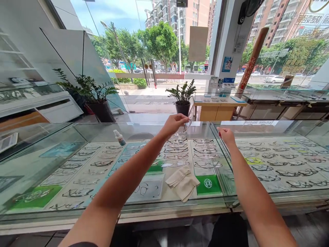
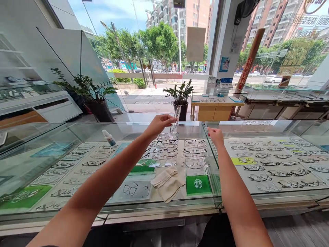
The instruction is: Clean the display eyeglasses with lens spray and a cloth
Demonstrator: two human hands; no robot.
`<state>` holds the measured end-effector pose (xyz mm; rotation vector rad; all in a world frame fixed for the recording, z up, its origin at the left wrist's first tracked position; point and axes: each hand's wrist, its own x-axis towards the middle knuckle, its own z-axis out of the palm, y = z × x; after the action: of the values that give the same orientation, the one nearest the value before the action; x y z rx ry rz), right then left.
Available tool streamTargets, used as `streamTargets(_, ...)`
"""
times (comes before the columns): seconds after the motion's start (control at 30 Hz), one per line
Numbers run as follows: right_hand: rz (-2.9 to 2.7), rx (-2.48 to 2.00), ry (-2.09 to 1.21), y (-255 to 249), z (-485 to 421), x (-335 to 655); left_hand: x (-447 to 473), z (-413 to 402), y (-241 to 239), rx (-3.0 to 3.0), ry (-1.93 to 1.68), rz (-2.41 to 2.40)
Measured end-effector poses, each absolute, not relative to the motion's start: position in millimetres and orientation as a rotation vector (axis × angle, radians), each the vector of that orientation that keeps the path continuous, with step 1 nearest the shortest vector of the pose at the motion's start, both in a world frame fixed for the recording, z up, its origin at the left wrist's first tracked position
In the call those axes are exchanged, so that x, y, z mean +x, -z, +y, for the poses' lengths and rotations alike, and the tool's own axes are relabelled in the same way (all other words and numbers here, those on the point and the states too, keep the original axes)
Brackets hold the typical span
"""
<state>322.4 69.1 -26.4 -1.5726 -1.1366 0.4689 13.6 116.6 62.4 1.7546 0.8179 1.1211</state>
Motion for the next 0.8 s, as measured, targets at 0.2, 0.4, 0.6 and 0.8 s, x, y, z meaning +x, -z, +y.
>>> streamTargets(0.2,-1.365,-1.244,-0.565,-40,65,232,-30,70,-100,1.615,-1.27,0.674)
streamTargets(0.4,-1.366,-0.642,-0.8,-126,43,155,-40,51,-133,1.739,-1.397,0.588)
streamTargets(0.6,-1.418,-0.52,-0.788,-141,27,143,-52,45,-133,1.658,-1.394,0.523)
streamTargets(0.8,-1.513,-0.674,-0.735,-130,27,139,-54,44,-130,1.588,-1.365,0.541)
